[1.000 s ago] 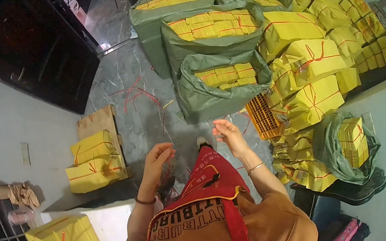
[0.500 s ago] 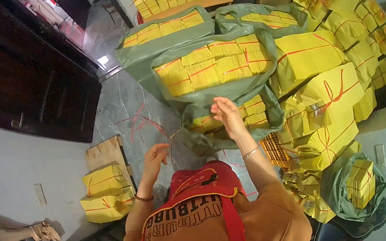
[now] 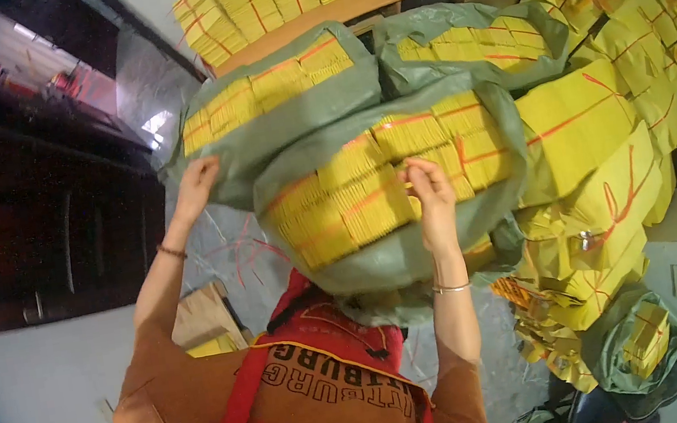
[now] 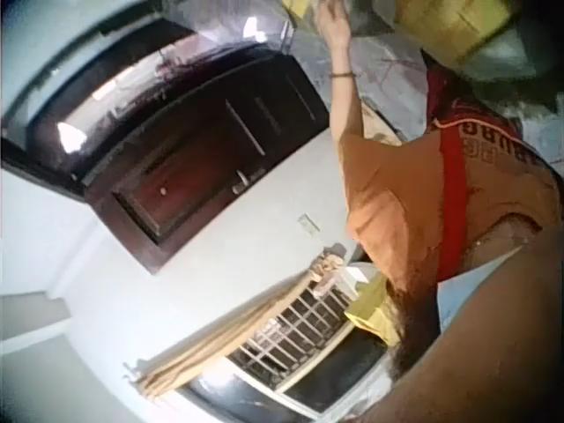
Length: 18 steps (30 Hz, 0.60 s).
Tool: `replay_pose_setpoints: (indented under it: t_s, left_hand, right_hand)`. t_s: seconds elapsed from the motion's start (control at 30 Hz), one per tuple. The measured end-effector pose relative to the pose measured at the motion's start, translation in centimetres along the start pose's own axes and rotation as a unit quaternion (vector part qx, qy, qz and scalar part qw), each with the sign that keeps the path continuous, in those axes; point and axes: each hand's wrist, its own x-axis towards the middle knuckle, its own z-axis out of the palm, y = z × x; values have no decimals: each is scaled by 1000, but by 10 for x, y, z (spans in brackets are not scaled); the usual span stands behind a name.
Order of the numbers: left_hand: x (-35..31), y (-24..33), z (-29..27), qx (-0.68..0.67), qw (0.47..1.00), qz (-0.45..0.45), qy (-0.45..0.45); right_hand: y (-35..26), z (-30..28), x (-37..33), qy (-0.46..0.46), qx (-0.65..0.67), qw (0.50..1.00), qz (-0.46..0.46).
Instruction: Folding sheets of yellow paper, bundling them with red ribbon, and packing the bundles into a large sack.
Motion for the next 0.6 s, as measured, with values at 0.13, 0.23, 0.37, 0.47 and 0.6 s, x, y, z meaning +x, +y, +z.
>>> replay_pose_setpoints:
  t_s: [0.13,0.23,0.37,0.47,0.6]
  left_hand:
    - [148,-55,24,266,957,52,109]
    - [215,-101,38,255,963,62,56]
    - [257,-120,64,239,969,35,-54]
    - [262,-144,77,161,986,20,-27]
    - [259,-143,83,133,991,13,-28]
  right_hand:
    - [48,58,126,-63,-227,971,-42]
    - [71,86,246,-64,-445,882,-141]
    - [101,112,390,46,-539,827,-149]
    - [116,153,438,7,-590,806,-55]
    - [147,155,440,-34,-678,728,-94]
